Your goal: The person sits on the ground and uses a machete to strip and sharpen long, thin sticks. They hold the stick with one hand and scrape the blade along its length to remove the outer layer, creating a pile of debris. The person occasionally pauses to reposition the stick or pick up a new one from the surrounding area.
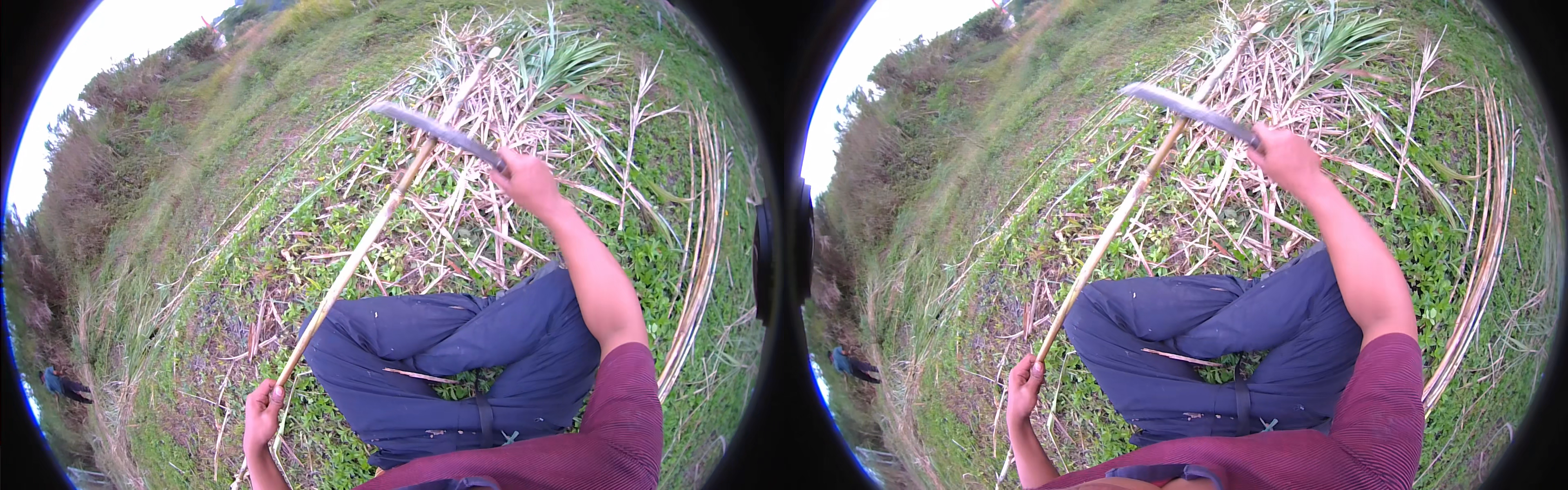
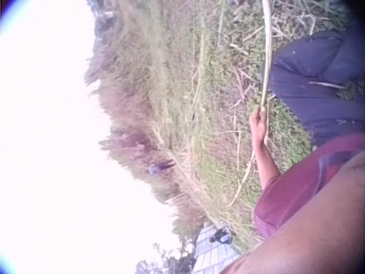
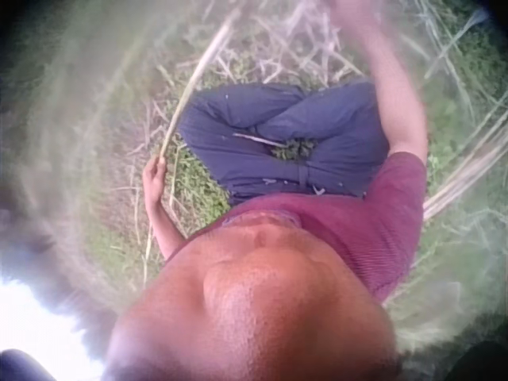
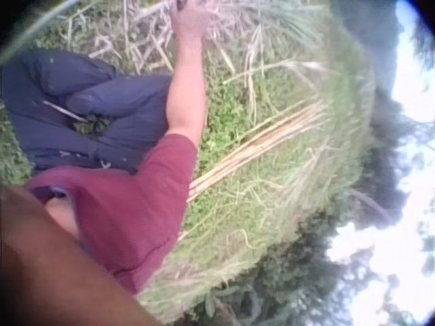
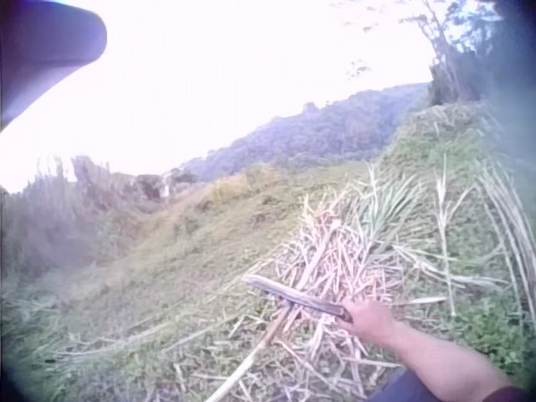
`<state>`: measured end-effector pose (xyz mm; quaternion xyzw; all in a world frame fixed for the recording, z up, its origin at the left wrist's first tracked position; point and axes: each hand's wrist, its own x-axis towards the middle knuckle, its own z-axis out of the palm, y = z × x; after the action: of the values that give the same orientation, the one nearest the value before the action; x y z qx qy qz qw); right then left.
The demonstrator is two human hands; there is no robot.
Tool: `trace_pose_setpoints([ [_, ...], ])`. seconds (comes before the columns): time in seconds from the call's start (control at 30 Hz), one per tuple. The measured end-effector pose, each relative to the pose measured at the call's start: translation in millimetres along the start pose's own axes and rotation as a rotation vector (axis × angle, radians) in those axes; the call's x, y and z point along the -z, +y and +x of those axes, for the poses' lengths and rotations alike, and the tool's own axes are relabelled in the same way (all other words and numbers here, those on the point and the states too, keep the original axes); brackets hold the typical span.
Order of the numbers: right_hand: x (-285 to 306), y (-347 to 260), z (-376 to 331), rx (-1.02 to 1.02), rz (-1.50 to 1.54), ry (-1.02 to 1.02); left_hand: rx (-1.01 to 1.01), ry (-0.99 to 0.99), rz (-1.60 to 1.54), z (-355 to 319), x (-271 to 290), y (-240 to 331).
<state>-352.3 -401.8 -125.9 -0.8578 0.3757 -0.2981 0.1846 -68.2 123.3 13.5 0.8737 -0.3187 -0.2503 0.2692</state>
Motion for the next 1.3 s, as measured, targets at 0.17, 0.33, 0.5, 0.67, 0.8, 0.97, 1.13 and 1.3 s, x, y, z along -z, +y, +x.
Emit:
trace_pose_setpoints([
  [0.17,-10,-72,-34,0.268,-0.05,0.039,0.128,-0.285,-0.218,7,-1,13],
  [0.33,-12,-20,-22,0.075,0.004,0.145,0.491,-0.837,-0.63,47,21,-1],
  [0.5,22,80,2,-0.417,0.038,0.172,0.622,-1.026,-0.657,71,18,0],
  [0.67,25,29,-8,-0.156,0.04,-0.032,0.606,-0.993,-0.566,66,16,0],
  [0.8,26,33,4,-0.214,-0.022,-0.092,0.629,-0.977,-0.546,59,19,-4],
  [0.97,13,112,10,-0.633,-0.054,0.14,0.652,-0.96,-0.462,39,13,-9],
  [1.13,25,44,11,-0.358,0.074,-0.043,0.539,-0.767,-0.389,41,4,-7],
  [1.3,47,-8,11,-0.334,-0.197,-0.337,0.328,-0.389,-0.078,27,-3,-10],
])
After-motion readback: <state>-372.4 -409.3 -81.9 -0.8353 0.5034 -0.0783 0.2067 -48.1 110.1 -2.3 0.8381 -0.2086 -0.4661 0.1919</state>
